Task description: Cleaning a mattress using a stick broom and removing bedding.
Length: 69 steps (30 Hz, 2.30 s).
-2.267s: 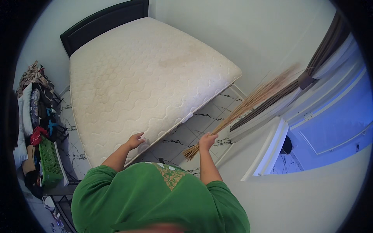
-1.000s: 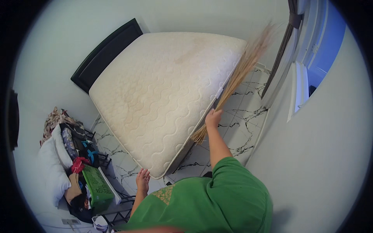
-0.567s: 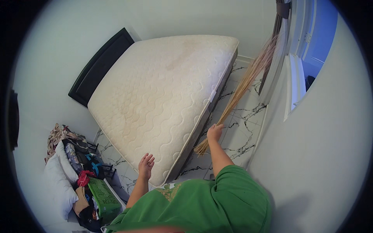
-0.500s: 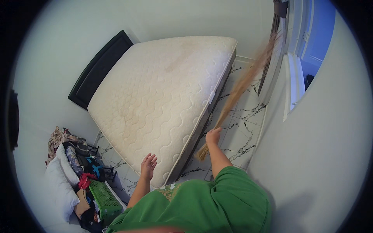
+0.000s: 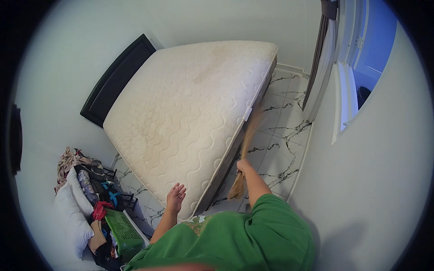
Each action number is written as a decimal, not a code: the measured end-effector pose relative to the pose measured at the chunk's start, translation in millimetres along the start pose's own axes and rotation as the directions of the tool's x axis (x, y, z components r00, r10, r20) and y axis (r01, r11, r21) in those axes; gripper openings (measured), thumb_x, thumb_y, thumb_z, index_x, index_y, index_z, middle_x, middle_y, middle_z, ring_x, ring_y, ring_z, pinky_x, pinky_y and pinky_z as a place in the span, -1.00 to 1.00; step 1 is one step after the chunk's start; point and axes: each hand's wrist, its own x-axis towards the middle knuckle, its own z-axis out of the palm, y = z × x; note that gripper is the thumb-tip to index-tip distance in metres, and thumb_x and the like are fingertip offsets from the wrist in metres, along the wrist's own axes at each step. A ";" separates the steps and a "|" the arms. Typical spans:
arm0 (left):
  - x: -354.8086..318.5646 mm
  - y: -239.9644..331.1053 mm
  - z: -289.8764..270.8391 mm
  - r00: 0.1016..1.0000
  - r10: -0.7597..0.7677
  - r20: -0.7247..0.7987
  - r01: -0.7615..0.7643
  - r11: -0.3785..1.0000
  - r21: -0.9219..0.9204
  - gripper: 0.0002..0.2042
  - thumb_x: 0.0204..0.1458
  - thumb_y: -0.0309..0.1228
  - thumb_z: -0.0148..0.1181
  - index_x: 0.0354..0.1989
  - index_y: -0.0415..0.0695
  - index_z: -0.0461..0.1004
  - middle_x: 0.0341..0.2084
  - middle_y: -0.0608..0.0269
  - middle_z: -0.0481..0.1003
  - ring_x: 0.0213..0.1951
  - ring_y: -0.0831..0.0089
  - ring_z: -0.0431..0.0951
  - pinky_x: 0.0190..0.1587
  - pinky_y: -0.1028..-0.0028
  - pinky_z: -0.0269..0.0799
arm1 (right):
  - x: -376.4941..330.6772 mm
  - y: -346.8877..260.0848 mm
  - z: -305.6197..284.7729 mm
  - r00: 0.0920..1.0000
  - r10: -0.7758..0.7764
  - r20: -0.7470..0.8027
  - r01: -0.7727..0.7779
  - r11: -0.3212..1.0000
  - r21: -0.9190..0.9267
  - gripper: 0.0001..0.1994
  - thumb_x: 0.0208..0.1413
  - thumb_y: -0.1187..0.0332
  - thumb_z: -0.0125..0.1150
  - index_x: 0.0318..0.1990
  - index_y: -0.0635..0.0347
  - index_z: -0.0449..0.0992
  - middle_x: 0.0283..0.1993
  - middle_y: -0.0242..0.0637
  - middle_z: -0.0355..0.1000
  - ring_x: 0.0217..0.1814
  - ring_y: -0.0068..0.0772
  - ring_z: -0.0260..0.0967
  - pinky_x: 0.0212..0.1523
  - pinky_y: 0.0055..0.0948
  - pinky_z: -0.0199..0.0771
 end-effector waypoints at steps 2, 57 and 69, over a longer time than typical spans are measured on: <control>-0.6 1.2 -4.6 1.000 -0.002 -0.017 0.002 1.000 -0.014 -0.63 -0.04 -0.35 -0.06 -0.03 -0.17 0.15 -0.18 0.22 0.33 -0.23 0.47 0.37 -0.24 0.56 0.26 | -0.4 -15.7 -17.5 0.984 -0.044 0.170 0.032 0.997 0.075 -0.82 -0.06 0.42 -0.12 -0.35 0.38 0.16 -0.59 -0.05 0.29 -0.70 -0.23 0.30 -0.65 -0.18 0.32; -207.8 -102.3 -300.9 0.990 0.057 -0.129 -0.100 0.930 -0.355 -0.65 -0.02 -0.32 -0.08 -0.04 -0.14 0.16 -0.21 0.26 0.35 -0.27 0.55 0.36 -0.26 0.59 0.25 | -271.5 121.3 229.6 0.975 -0.071 0.209 -0.014 0.924 0.381 -0.90 -0.20 0.59 -0.13 -0.44 0.40 0.18 -0.65 -0.11 0.20 -0.77 -0.24 0.19 -0.77 -0.27 0.26; -264.6 -119.8 -305.1 0.964 0.070 -0.255 -0.161 0.919 -0.360 -0.63 -0.03 -0.32 -0.07 -0.03 -0.15 0.16 -0.20 0.25 0.34 -0.25 0.55 0.36 -0.22 0.57 0.22 | -301.7 163.1 243.2 0.874 0.009 0.485 -0.049 0.996 0.070 -0.95 -0.19 0.54 -0.07 -0.54 0.36 0.23 -0.76 -0.15 0.17 -0.80 -0.32 0.17 -0.76 -0.32 0.28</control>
